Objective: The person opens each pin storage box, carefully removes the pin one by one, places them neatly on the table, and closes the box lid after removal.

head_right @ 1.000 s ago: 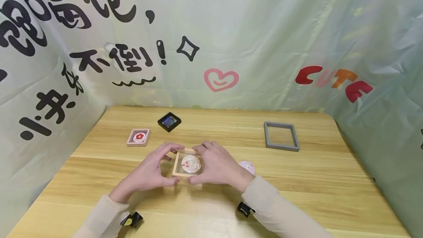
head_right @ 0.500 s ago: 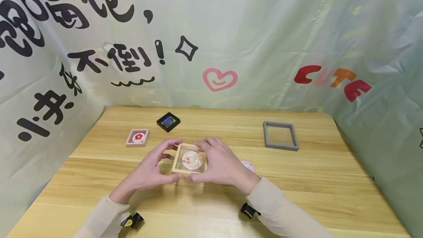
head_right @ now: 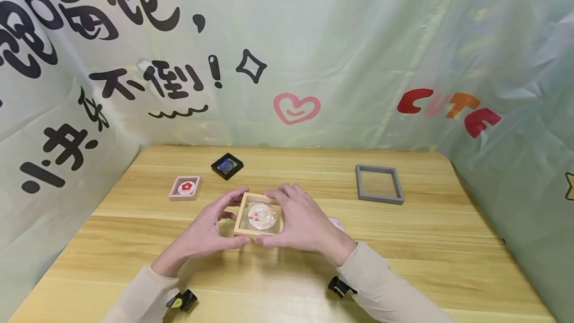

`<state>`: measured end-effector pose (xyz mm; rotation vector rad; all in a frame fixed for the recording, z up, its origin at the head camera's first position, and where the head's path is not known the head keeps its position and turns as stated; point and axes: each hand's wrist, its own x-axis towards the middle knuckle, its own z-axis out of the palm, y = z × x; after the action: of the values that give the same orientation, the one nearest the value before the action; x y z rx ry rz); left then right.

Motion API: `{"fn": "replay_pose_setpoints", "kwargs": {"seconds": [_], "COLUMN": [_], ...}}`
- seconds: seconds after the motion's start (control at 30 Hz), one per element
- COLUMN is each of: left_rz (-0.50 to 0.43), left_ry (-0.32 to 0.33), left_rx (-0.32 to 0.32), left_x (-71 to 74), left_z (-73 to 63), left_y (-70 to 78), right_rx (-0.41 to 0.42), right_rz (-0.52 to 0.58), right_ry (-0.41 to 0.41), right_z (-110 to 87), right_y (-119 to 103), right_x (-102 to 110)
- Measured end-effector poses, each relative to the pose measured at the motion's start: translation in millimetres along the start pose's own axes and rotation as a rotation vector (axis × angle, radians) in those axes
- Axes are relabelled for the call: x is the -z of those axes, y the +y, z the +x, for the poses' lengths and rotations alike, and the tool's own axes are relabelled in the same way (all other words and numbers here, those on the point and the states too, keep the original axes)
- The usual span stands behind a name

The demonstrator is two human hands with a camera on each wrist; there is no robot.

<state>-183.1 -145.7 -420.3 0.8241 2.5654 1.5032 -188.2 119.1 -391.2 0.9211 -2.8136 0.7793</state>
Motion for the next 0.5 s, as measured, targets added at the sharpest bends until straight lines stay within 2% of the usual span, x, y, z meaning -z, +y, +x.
{"fn": "replay_pose_setpoints", "kwargs": {"seconds": [0.5], "left_rz": [-0.019], "left_ry": [0.004], "left_rx": [0.0], "left_x": [-0.4], "left_z": [-2.3], "left_y": [-1.2], "right_rx": [-0.01], "right_rz": [0.013], "right_ry": [-0.014], "right_z": [0.2], "right_y": [-1.3], "right_x": [-2.4]}}
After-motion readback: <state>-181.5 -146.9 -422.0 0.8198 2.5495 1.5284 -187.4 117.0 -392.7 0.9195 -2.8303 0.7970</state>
